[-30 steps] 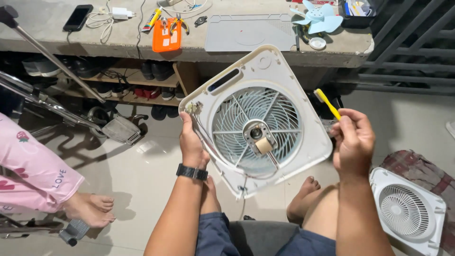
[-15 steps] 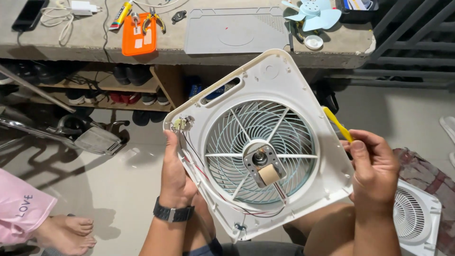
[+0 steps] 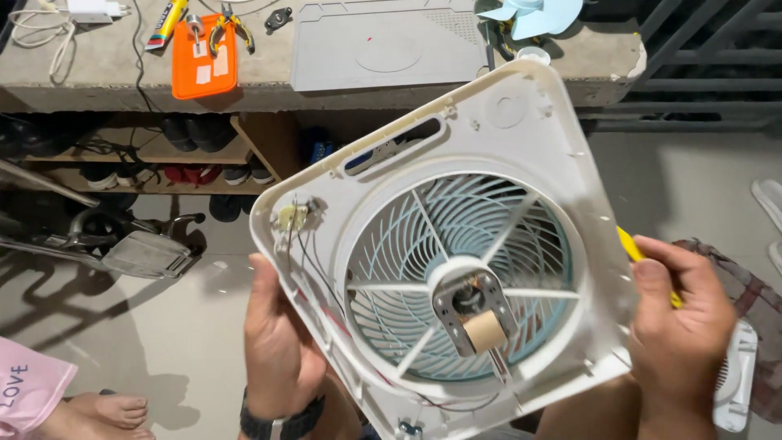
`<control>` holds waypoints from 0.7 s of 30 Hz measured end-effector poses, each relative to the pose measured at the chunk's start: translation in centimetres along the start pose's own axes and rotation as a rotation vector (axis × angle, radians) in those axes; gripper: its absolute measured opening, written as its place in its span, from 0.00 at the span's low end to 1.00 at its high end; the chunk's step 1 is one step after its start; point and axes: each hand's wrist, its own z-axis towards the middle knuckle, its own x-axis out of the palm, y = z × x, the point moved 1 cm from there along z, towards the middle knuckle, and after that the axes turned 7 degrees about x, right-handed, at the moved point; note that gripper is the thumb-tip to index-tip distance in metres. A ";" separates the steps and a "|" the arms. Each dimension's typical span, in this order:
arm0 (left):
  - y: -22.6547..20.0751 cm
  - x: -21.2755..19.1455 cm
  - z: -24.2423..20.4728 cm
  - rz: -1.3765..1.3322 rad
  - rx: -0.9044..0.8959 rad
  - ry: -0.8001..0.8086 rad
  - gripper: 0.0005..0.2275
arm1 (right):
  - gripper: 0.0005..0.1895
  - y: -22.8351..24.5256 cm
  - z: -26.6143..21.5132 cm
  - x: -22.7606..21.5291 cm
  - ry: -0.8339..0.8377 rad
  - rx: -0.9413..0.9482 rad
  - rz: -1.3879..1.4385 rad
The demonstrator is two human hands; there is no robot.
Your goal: Testing the electrical components of a disassembled fan using a digital multimeter in a workshop.
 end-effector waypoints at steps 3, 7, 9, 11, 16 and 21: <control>3.2 -3.9 4.7 0.091 0.066 0.263 0.31 | 0.10 -0.7 0.7 1.5 0.030 -0.057 -0.044; 2.8 0.7 3.1 0.210 -0.029 -0.045 0.32 | 0.11 -2.8 1.7 4.0 0.017 0.028 0.052; 3.8 0.1 3.9 0.236 -0.014 0.145 0.35 | 0.11 -3.1 1.9 4.6 -0.019 0.078 0.086; 5.0 -1.1 4.3 0.315 0.027 0.242 0.40 | 0.11 -3.7 1.8 4.5 -0.052 0.000 0.097; 7.8 -2.3 6.1 0.534 0.108 0.034 0.44 | 0.11 -4.8 1.9 4.5 -0.104 -0.095 0.128; 11.9 -4.7 9.3 0.637 0.440 0.006 0.37 | 0.09 -6.3 2.5 4.9 -0.136 -0.216 0.242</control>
